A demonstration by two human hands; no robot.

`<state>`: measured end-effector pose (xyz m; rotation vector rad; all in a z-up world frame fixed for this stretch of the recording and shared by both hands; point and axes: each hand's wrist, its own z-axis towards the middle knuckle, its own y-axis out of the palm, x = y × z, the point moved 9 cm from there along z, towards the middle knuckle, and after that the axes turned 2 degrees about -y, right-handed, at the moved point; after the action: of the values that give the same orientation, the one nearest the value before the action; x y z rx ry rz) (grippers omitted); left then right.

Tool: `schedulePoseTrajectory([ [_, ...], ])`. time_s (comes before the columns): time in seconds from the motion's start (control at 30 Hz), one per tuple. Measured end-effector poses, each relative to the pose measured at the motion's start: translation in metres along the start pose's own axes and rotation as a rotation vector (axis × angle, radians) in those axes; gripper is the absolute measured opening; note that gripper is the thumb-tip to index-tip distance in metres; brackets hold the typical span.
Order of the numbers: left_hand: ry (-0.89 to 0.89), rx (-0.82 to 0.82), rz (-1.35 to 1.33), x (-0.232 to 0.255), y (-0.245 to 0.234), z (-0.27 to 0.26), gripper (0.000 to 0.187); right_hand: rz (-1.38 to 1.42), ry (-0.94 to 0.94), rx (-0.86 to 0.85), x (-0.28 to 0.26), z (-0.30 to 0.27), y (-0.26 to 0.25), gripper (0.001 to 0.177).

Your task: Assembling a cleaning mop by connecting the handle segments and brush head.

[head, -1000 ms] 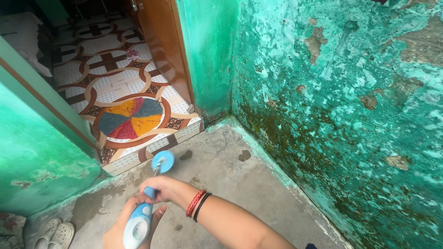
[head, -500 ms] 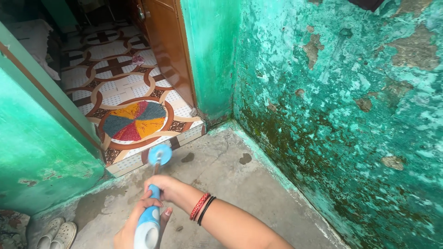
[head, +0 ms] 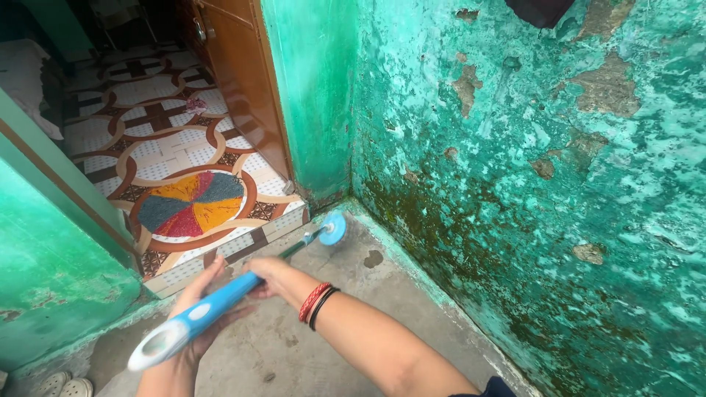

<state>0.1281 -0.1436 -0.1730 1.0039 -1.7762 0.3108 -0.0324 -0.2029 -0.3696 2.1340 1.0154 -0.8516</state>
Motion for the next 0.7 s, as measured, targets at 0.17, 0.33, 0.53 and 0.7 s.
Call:
schedulePoseTrajectory([
  [0.17,-0.216,-0.281,-0.196,-0.027,0.001,0.004,0.041,-0.187,0.018,-0.252,0.068,0.058,0.039,0.024],
  [0.33,-0.434,-0.093,-0.180,-0.094,-0.071,0.006,0.031,-0.326,0.259,-0.719,0.185,0.091,0.127,0.036],
  [0.53,-0.594,0.111,-0.467,-0.216,-0.180,0.066,0.026,-0.286,0.099,-0.334,0.116,-0.047,0.109,0.023],
  [0.7,-0.294,0.137,-0.320,-0.128,-0.105,0.031,0.011,0.103,0.108,-0.781,0.116,-0.024,0.153,0.012],
])
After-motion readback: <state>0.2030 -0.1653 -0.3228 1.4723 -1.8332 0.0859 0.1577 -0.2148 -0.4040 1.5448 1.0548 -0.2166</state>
